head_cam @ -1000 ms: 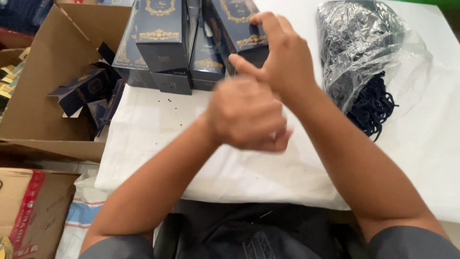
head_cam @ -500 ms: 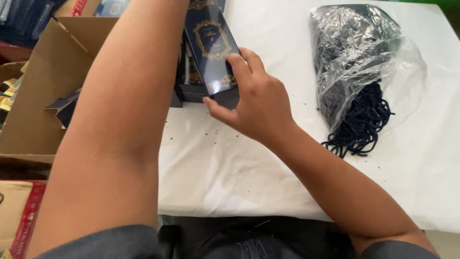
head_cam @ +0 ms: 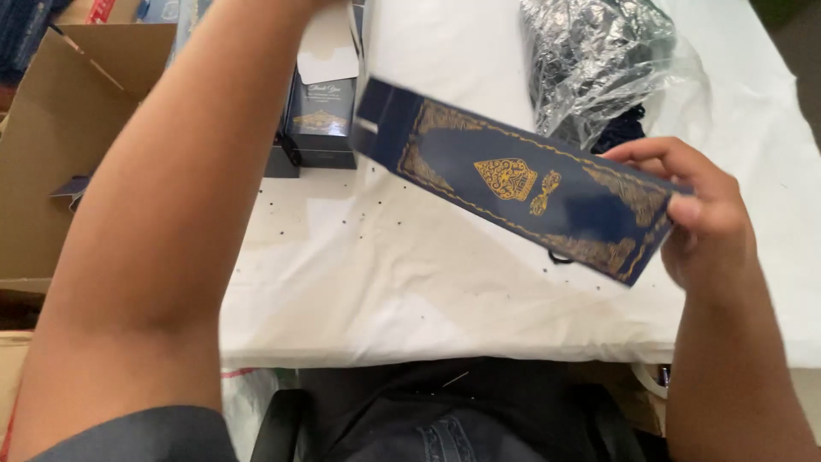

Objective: Assembling a decorative cardboard box and attaching a cord handle by threading it through pre-cut holes.

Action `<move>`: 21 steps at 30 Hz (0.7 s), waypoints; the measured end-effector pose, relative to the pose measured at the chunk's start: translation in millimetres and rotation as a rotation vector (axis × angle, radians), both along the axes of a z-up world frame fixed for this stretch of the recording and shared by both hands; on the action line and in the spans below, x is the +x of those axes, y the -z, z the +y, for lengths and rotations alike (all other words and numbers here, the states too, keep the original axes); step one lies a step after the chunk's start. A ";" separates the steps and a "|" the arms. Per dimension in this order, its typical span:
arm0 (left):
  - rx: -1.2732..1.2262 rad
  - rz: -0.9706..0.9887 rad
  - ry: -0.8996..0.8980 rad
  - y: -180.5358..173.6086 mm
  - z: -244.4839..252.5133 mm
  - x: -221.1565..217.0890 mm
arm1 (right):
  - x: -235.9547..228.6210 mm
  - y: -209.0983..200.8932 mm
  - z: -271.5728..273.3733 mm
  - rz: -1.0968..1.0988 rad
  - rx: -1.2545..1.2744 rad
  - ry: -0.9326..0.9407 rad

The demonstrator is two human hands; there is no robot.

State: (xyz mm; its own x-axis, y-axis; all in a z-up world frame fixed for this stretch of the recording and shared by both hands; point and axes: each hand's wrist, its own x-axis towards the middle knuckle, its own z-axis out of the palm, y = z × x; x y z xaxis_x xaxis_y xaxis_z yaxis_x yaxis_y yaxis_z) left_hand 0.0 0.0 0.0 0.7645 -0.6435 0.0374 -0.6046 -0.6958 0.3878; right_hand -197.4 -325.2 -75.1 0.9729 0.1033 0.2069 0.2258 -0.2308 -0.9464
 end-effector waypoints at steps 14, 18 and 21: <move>-0.874 0.442 -0.009 57.6 -23.5 -89.9 | 88.4 -6.7 35.0 -0.177 0.252 -0.219; -1.063 0.644 -0.238 90.6 -39.9 -88.5 | 85.7 23.7 89.5 -0.127 -0.020 -0.117; -0.961 0.628 -0.340 115.3 -44.0 -84.3 | 86.1 45.2 104.1 0.087 -0.368 -0.040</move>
State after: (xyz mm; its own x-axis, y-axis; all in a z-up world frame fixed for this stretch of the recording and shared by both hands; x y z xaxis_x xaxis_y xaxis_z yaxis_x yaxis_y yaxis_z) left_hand -84.3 -44.0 -115.3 0.9468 -0.3182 -0.0482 0.0351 -0.0468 0.9983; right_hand -111.3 -221.2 -120.3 0.9789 0.1935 0.0653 0.1635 -0.5514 -0.8181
